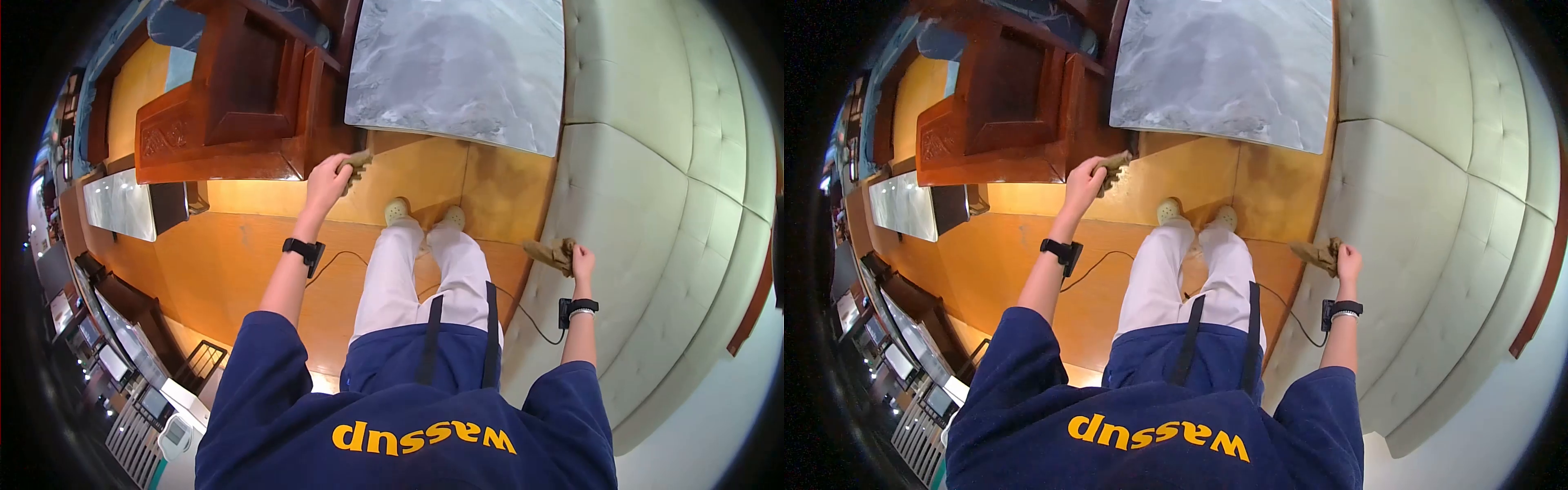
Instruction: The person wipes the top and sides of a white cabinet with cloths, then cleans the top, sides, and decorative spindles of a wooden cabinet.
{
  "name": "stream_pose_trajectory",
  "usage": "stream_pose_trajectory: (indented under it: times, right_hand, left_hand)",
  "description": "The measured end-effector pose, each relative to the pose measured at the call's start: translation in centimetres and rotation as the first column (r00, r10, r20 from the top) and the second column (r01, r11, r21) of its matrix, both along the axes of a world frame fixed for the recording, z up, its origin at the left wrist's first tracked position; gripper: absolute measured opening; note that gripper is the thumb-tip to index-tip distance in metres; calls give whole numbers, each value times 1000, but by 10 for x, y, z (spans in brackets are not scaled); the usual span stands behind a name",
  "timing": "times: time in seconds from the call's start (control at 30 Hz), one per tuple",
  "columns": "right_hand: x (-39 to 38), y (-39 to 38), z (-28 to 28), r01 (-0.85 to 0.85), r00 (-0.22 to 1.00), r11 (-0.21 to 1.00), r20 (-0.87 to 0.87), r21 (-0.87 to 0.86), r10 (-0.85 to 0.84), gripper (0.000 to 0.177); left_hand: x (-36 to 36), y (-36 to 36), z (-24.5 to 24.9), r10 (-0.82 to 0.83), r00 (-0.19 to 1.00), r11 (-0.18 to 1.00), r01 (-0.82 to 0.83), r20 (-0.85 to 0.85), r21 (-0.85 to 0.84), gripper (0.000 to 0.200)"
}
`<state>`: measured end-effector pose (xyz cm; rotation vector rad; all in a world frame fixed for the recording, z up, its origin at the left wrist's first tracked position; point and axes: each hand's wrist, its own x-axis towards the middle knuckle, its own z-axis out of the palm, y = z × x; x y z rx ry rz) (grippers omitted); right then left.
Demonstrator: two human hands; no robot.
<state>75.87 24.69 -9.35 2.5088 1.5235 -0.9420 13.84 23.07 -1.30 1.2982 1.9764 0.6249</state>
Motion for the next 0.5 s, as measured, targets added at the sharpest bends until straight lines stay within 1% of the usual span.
stream_pose_trajectory:
  times: [0.03,0.07,0.1,0.13,0.17,0.2,0.27,0.3,0.33,0.4,0.43,0.47,0.5]
  right_hand:
    - [-13,11,-3,-6,1000,995,3,103,5,34]
    - [-27,23,-5,-11,1000,979,7,205,10,34]
    - [-42,34,-6,-17,1000,978,6,206,16,34]
    - [-58,47,-6,-11,1000,955,-23,296,19,32]
    - [-71,62,-9,-3,998,923,-52,384,25,30]
    - [-81,74,-12,-10,998,923,-53,386,33,30]
    - [-99,98,-21,41,994,830,-107,556,23,29]
    - [-109,110,-22,52,994,797,-107,602,16,28]
    - [-116,122,-26,51,994,794,-108,606,18,28]
    - [-128,144,-34,159,973,777,-228,609,-20,29]
    - [-137,154,-37,175,958,767,-287,618,13,29]
    - [-145,162,-40,175,958,763,-286,622,14,29]
    - [-153,170,-46,240,918,746,-396,621,34,29]
  left_hand:
    - [3,3,-7,23,996,996,-16,-87,83,26]
    - [6,8,-16,30,996,996,-22,-88,84,26]
    - [8,13,-27,89,988,976,-62,-127,208,25]
    - [8,19,-38,154,975,938,-93,-159,334,25]
    - [6,26,-51,178,973,920,-112,-146,375,25]
    - [7,31,-60,186,971,919,-119,-147,376,25]
    - [10,49,-73,238,958,867,-136,-159,479,26]
    - [10,56,-82,246,956,854,-135,-161,503,25]
    - [10,64,-89,249,955,851,-136,-161,508,25]
    - [11,76,-103,250,945,810,-85,-211,580,26]
    - [12,82,-113,264,942,792,-89,-207,605,26]
    - [13,87,-123,265,942,788,-89,-205,609,26]
    - [12,91,-135,273,936,763,-69,-224,643,26]
